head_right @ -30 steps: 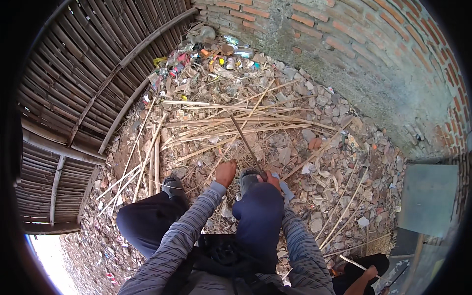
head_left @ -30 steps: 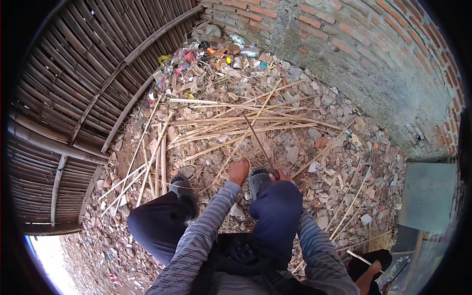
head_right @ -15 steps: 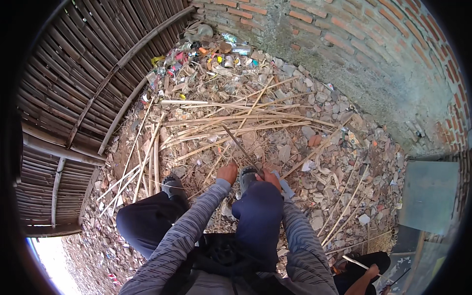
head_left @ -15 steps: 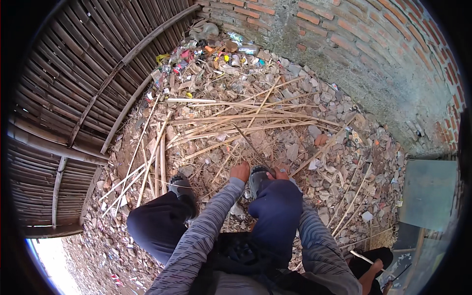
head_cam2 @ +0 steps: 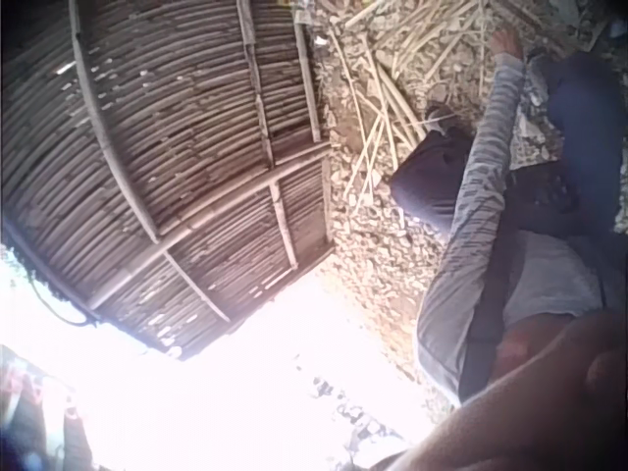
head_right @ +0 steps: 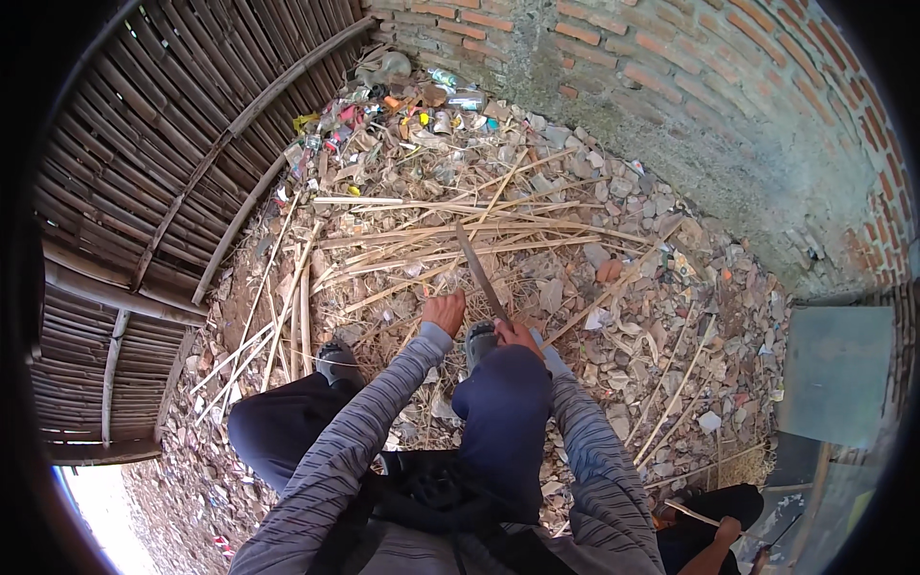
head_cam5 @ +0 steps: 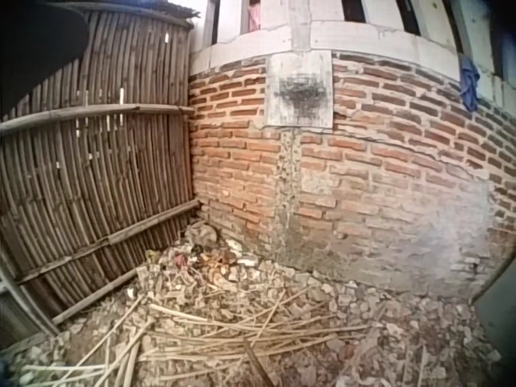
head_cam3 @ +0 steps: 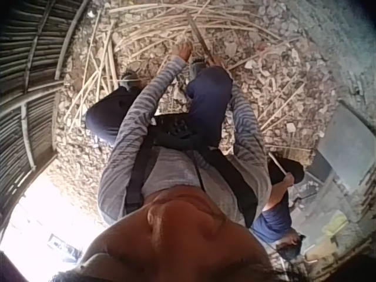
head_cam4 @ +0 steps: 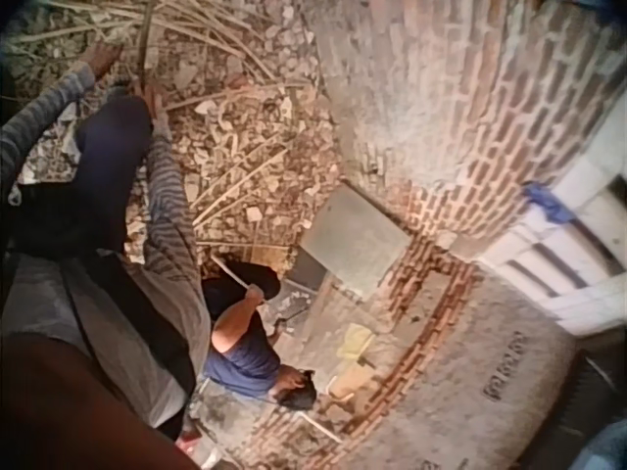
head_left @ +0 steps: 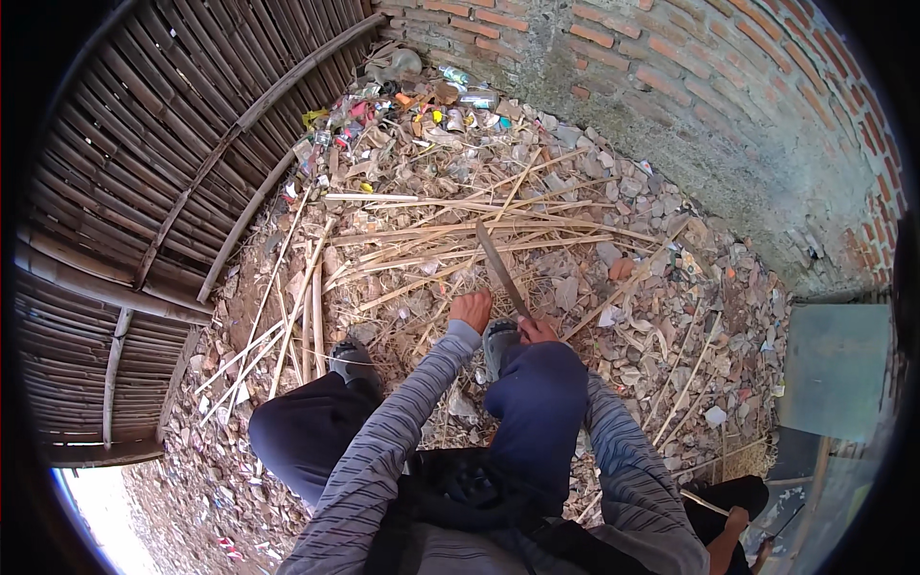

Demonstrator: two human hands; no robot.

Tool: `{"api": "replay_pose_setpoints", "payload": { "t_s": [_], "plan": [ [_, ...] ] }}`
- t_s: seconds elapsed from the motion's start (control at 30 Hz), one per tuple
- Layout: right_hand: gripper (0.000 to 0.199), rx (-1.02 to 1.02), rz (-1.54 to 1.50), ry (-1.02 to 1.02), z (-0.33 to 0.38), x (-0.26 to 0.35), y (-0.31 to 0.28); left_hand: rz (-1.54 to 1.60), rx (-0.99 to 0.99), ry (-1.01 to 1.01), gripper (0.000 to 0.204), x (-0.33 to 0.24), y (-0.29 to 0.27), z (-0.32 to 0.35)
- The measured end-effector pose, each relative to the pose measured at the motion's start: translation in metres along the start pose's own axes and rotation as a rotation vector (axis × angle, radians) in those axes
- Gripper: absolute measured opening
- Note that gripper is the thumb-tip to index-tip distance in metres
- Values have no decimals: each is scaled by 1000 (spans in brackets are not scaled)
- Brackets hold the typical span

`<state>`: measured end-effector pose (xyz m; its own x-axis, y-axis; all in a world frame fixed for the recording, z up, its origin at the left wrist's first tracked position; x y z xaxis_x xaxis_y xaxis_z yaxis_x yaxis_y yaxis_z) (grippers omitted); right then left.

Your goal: The person uses a large blade to shave and thin down bamboo sticks while sitting on the ground, rotating the sticks and removing thin strips of wood.

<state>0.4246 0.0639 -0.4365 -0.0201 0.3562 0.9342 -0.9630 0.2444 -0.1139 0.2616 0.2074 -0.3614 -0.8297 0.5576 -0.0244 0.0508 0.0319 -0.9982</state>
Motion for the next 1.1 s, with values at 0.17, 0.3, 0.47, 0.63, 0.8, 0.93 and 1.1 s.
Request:
{"api": "replay_pose_setpoints", "payload": {
  "t_s": [0.17,0.3,0.47,0.63,0.8,0.93,1.1],
  "plan": [
    [47,-74,330,-45,11,60,9,51,76,-119,13,10,16,-7],
    [58,-56,540,-242,2,51,-2,139,150,-188,21,19,30,-10],
    [66,13,592,-272,4,39,-11,346,393,-311,29,37,54,-8],
    [45,-117,559,-396,7,8,-16,485,392,157,30,42,58,-10],
    [40,-62,406,-273,14,39,-2,344,280,64,28,53,41,7],
    [48,-49,468,-242,17,58,-2,376,236,14,27,48,15,15],
    [43,-86,474,-380,8,30,-11,351,275,-21,28,39,17,15]
  ]
}}
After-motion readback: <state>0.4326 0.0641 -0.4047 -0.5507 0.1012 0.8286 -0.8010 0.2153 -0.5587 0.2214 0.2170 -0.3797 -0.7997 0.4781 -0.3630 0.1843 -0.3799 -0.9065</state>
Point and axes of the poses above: each hand's wrist, its own z-axis away from the middle knuckle, its own y-axis out of the palm, x = y × z, the point moved 3 cm from there along -z, towards the middle knuckle, and after that the axes turned 11 degrees about -y, right-handed, at the moved point
